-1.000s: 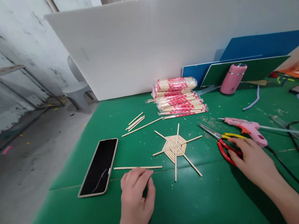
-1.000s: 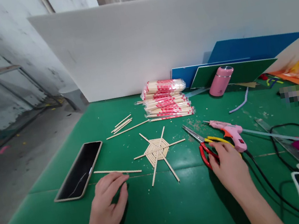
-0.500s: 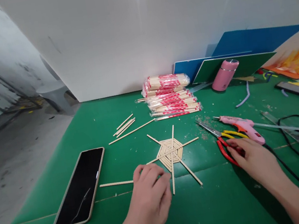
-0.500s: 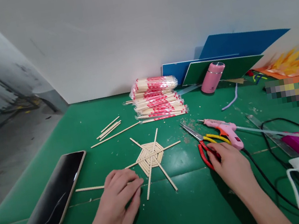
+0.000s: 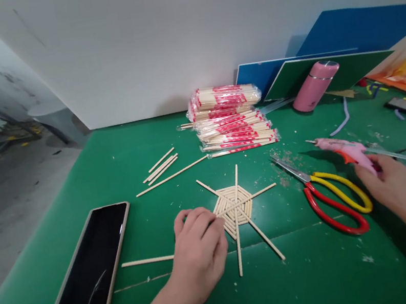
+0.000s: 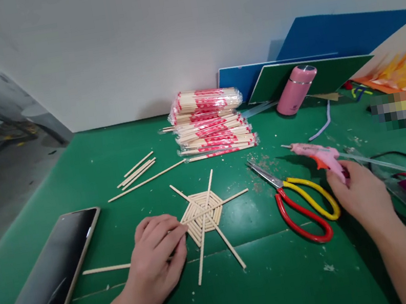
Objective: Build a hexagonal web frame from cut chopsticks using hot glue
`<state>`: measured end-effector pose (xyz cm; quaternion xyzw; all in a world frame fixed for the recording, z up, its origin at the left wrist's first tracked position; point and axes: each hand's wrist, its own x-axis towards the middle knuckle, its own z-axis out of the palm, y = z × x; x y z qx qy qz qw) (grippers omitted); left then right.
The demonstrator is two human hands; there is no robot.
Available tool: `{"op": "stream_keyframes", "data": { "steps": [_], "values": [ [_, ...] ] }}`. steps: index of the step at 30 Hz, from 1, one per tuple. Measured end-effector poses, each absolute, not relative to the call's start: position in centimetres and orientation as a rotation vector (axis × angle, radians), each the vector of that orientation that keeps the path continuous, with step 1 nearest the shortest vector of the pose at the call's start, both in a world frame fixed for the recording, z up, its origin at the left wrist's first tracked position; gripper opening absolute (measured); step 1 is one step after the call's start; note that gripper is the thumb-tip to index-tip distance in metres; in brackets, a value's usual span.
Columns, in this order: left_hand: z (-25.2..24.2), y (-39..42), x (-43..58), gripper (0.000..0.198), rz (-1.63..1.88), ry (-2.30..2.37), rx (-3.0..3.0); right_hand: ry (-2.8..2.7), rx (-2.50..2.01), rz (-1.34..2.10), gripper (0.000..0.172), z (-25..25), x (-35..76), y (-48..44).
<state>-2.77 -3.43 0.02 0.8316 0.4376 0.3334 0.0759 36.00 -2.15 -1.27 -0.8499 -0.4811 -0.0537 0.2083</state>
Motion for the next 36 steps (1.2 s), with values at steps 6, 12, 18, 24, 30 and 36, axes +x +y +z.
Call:
{"op": "stream_keyframes", "data": {
  "steps": [6,12,18,24,30,36],
  "values": [
    [0.0,-3.4,-2.7,0.017,1.001,1.226,2.512,-1.424,-2.461,-0.18,0.046,0.1,36.1,-0.7],
    [-0.5,-3.2,-2.6,0.024,0.828,1.155,2.631,-1.842,-1.818,0.043,0.026,1.7,24.6,-2.5],
    [-1.4,-2.9,-2.6,0.033,0.651,1.155,2.717,-2.164,-1.422,0.704,0.022,1.0,16.1,-2.9],
    [-1.3,-3.0,-2.4,0.041,0.397,1.198,2.73,-2.169,-1.471,0.732,0.019,-0.1,16.1,-2.5],
    [-1.2,-2.8,-2.4,0.043,0.4,1.177,2.643,-2.167,-1.463,0.709,0.015,-0.5,15.9,-2.4],
    [-0.9,-2.5,-2.2,0.042,0.392,1.161,2.591,-2.182,-1.465,0.687,0.014,-0.6,16.0,-2.3]
  ]
}}
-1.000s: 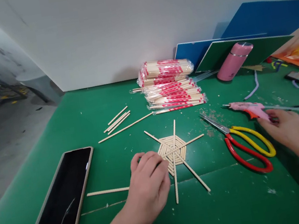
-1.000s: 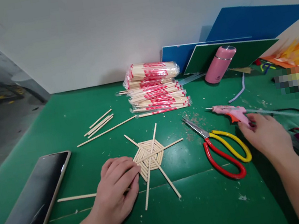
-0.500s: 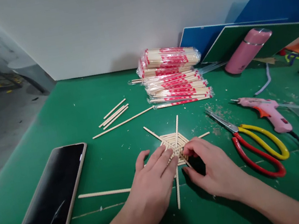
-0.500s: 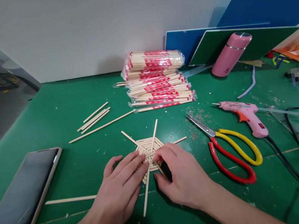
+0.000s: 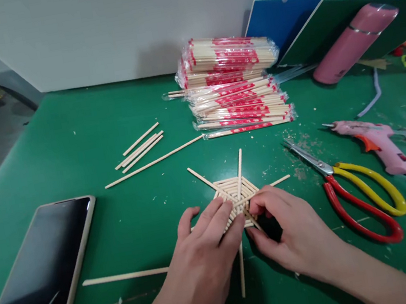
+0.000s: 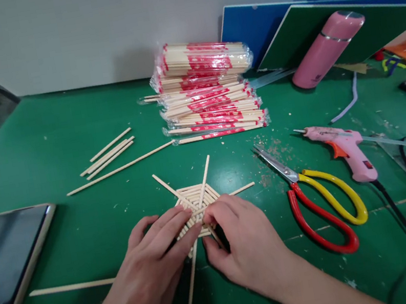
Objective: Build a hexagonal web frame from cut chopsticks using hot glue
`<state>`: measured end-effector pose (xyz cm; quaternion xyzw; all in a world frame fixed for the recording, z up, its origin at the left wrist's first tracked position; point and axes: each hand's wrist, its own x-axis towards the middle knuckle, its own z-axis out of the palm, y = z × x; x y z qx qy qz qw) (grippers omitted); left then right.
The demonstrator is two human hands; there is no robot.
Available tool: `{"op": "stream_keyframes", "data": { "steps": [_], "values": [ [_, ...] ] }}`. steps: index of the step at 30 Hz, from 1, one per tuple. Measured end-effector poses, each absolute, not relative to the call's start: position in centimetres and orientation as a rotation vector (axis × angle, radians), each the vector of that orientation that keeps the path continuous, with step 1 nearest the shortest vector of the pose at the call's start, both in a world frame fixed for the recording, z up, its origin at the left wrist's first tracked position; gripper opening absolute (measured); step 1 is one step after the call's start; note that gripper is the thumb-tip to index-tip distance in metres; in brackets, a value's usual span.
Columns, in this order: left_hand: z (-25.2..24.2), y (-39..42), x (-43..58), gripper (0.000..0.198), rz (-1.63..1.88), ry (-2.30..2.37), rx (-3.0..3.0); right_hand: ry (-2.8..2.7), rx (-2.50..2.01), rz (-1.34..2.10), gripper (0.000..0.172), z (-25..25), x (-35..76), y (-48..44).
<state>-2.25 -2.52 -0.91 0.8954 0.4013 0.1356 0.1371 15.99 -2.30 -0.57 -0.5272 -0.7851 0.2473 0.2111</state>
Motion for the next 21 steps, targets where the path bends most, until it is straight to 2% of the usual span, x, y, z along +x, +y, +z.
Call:
{"op": "stream_keyframes", "data": {
  "steps": [21],
  "values": [
    [-1.55,-2.48,-2.01,0.032,0.577,1.187,2.635,-2.171,-1.485,0.738,0.01,-0.33,16.07,-2.18]
  ]
}}
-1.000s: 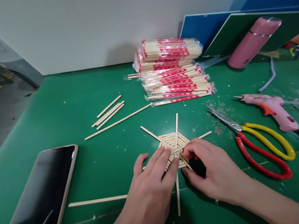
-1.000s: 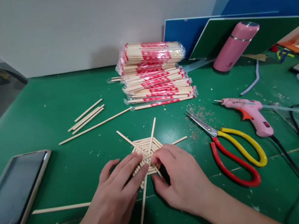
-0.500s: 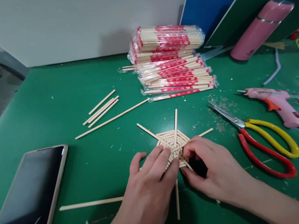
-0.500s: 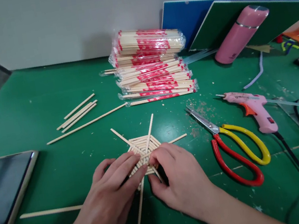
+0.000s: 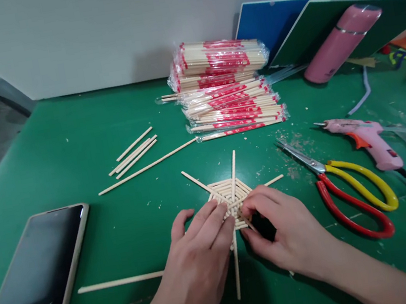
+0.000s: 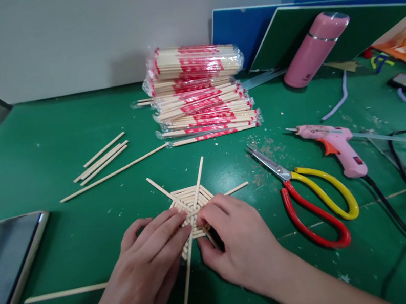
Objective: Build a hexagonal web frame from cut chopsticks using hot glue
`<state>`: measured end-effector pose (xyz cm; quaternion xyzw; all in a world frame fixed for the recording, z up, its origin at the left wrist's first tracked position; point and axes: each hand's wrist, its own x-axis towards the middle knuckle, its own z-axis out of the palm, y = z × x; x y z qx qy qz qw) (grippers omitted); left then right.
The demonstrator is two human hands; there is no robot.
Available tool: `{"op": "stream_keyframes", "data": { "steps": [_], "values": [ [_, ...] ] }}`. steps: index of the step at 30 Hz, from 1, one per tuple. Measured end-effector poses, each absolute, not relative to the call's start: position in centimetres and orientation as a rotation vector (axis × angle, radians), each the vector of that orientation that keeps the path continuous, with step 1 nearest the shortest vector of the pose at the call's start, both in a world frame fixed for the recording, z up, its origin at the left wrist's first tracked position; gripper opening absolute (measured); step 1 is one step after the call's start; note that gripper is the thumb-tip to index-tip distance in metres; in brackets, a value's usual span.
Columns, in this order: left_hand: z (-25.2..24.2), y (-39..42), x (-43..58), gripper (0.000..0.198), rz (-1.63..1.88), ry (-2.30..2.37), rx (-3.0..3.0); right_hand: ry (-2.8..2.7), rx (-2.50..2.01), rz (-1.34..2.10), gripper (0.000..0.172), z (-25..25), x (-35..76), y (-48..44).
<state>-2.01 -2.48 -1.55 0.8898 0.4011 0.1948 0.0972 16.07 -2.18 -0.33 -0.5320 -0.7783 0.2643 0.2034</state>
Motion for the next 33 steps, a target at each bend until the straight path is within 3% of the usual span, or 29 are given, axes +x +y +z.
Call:
{"op": "stream_keyframes", "data": {
  "steps": [18,24,33],
  "values": [
    [-1.3,-2.4,-2.0,0.036,0.518,1.181,2.728,-2.152,-1.465,0.727,0.011,-0.3,15.9,-2.4],
    [-0.5,-2.0,-2.1,0.036,0.276,1.115,2.828,-2.099,-1.499,0.698,0.019,-0.3,15.8,-2.2],
    [0.8,-1.2,-1.8,0.032,0.1,1.064,2.861,-2.105,-1.47,0.663,0.017,-0.3,16.0,-2.4]
  ]
}}
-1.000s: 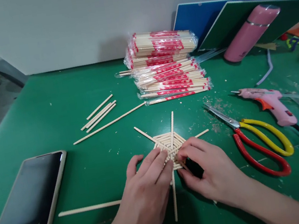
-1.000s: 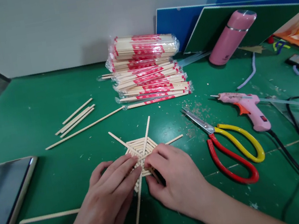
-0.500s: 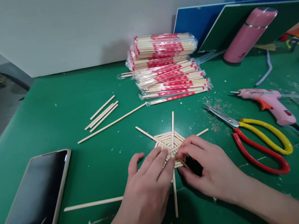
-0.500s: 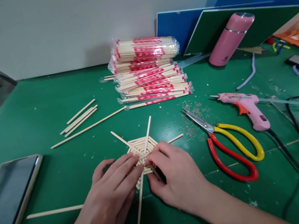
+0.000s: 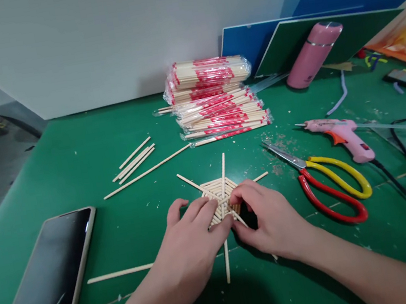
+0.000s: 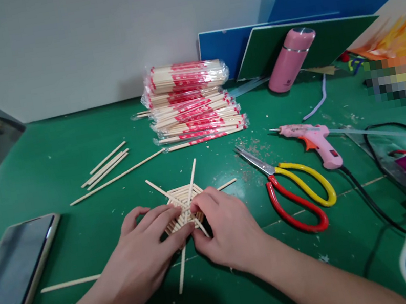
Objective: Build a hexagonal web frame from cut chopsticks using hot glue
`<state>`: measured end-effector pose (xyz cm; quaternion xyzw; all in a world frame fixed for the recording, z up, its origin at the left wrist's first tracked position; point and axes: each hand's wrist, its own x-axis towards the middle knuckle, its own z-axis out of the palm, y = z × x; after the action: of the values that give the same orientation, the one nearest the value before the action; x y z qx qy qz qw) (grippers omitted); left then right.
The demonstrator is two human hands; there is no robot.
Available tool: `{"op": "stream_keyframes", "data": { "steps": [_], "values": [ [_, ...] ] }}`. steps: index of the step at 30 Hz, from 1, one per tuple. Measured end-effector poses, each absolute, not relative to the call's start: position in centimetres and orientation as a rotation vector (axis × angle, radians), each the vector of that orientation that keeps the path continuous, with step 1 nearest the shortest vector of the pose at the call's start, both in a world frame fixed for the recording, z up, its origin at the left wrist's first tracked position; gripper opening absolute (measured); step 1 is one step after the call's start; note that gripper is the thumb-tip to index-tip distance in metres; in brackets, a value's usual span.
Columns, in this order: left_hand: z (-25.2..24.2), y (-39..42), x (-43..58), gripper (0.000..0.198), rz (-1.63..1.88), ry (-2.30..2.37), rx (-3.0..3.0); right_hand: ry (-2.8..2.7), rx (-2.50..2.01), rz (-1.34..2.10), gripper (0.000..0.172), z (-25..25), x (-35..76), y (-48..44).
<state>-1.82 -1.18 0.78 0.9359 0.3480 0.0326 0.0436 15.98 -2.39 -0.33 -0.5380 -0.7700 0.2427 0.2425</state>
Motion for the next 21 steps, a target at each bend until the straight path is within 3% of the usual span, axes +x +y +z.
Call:
{"op": "stream_keyframes", "data": {
  "steps": [8,21],
  "values": [
    [2.2,-0.5,-1.3,0.034,-0.094,0.982,2.88,-2.131,-1.467,0.661,0.016,-0.2,16.0,-2.3],
    [2.4,-0.4,-1.1,0.032,-0.098,0.981,2.901,-2.122,-1.451,0.641,0.016,-0.3,16.1,-2.3]
  ]
}}
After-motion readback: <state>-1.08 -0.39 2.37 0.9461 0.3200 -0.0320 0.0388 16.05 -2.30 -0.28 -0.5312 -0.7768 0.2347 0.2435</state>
